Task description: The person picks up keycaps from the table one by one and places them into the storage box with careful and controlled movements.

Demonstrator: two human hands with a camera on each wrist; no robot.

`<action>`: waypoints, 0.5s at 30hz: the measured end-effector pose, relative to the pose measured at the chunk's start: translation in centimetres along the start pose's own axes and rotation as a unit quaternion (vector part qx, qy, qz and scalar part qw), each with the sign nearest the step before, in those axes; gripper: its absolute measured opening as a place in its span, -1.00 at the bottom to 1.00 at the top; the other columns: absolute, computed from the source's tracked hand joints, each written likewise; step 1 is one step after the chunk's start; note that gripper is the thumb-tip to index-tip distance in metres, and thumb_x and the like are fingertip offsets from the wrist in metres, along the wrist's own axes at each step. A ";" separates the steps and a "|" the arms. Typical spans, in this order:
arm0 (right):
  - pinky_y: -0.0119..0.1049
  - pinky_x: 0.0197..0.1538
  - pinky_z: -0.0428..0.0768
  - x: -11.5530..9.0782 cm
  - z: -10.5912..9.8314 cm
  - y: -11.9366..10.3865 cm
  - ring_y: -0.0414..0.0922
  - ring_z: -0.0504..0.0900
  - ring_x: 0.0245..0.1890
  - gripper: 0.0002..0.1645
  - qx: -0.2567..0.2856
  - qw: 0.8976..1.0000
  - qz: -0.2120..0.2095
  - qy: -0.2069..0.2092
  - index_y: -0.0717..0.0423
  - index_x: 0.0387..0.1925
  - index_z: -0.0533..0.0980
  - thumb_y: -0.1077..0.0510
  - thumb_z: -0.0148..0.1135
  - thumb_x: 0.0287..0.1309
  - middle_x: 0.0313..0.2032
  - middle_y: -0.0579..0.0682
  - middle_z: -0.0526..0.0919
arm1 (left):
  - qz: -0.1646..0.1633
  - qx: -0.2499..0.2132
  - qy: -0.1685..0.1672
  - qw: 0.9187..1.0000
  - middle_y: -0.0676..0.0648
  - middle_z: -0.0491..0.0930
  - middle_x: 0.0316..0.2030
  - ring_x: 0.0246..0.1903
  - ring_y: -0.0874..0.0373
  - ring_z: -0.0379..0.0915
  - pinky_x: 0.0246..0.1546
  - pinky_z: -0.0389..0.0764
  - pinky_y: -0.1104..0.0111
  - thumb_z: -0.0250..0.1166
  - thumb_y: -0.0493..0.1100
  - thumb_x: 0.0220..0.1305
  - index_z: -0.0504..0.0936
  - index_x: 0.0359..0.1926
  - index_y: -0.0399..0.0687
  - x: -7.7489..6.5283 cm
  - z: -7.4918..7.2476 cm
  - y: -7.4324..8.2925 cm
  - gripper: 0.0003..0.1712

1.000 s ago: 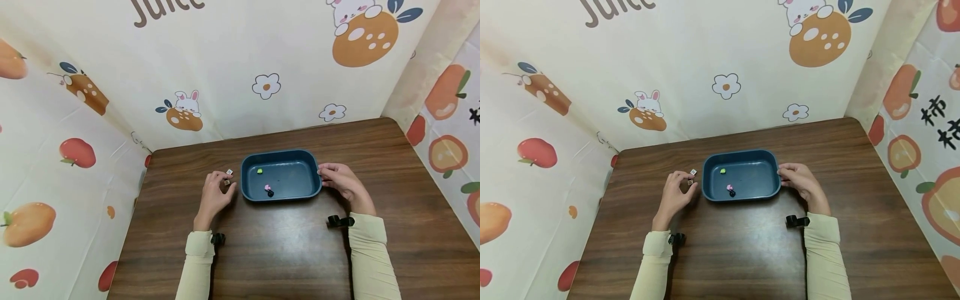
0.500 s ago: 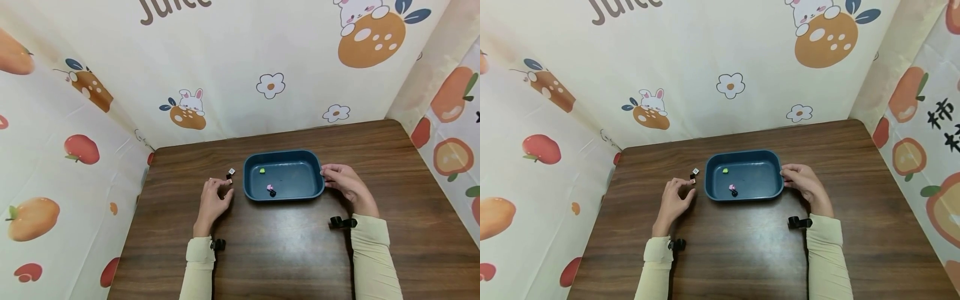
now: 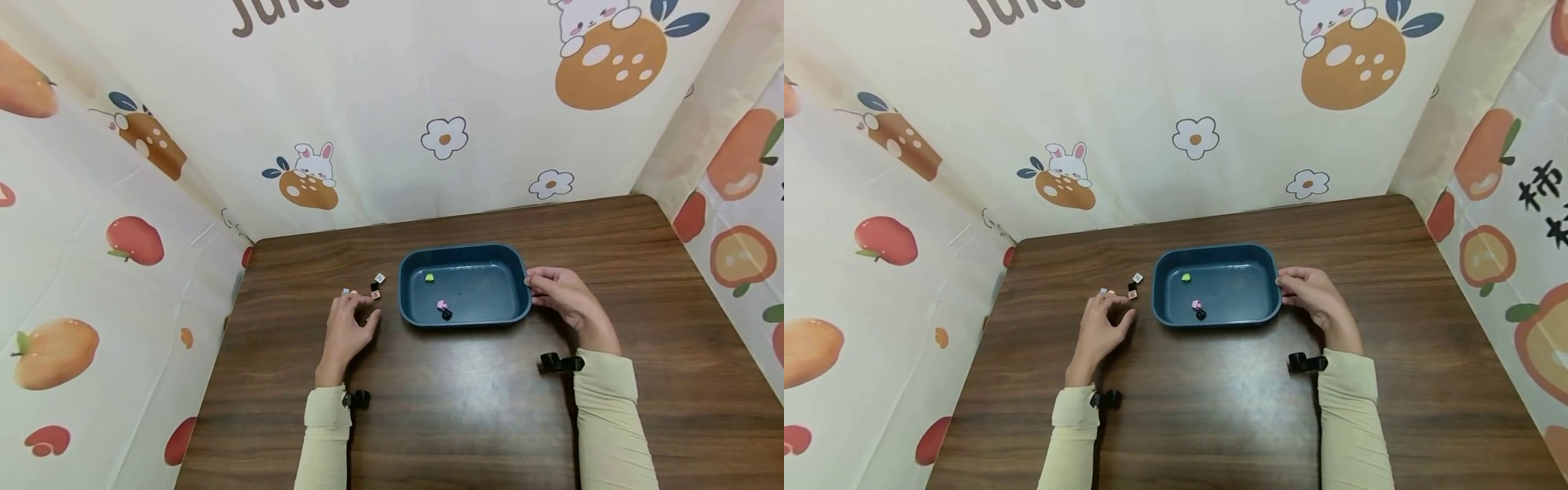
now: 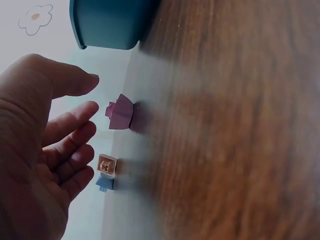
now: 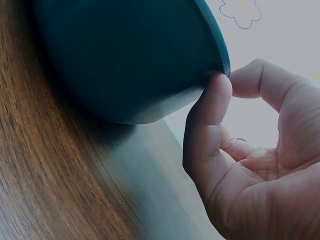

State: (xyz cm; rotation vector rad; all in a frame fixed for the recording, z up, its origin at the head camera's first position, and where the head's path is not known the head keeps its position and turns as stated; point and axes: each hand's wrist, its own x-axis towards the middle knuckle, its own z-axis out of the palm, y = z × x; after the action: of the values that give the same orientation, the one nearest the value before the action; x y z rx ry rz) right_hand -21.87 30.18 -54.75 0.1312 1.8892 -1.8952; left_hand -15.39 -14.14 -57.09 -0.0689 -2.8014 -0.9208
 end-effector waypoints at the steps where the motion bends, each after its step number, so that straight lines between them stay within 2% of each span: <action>1: -0.47 -0.20 0.72 0.0 0.0 0.0 -0.38 0.65 -0.34 -0.81 0.002 1.000 0.001 0.000 0.18 0.00 0.55 0.15 0.14 0.53 -0.35 -0.28 0.71 | -0.001 0.002 0.000 1.000 -0.10 0.64 0.00 0.09 -0.08 0.46 0.21 0.51 0.03 0.49 -0.01 0.30 0.77 -0.02 -0.02 0.0 0.0 0.0 -0.70; 10: -0.47 -0.18 0.72 0.1 0.0 -0.1 -0.38 0.65 -0.33 -0.71 -0.008 1.000 0.009 0.002 0.27 0.09 0.50 0.14 0.13 0.54 -0.34 -0.29 0.70 | -0.001 0.002 0.002 1.000 -0.08 0.65 -0.03 0.06 -0.06 0.48 0.17 0.52 0.03 0.49 -0.02 0.27 0.78 -0.04 -0.02 -0.5 0.2 -0.2 -0.71; 15: -0.47 -0.19 0.72 0.1 0.0 -0.1 -0.38 0.66 -0.34 -0.75 -0.003 1.000 0.006 0.003 0.23 0.05 0.53 0.14 0.13 0.54 -0.34 -0.28 0.70 | -0.009 -0.001 0.002 1.000 -0.07 0.65 -0.04 0.05 -0.07 0.48 0.17 0.50 0.06 0.49 -0.03 0.27 0.79 -0.04 -0.01 -0.8 0.6 -0.6 -0.72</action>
State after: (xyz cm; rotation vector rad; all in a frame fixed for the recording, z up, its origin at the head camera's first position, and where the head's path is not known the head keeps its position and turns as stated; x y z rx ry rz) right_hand -21.95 30.14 -54.72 0.1465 1.8929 -1.8831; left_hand -14.73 -14.24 -58.01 -0.0414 -2.8018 -0.9253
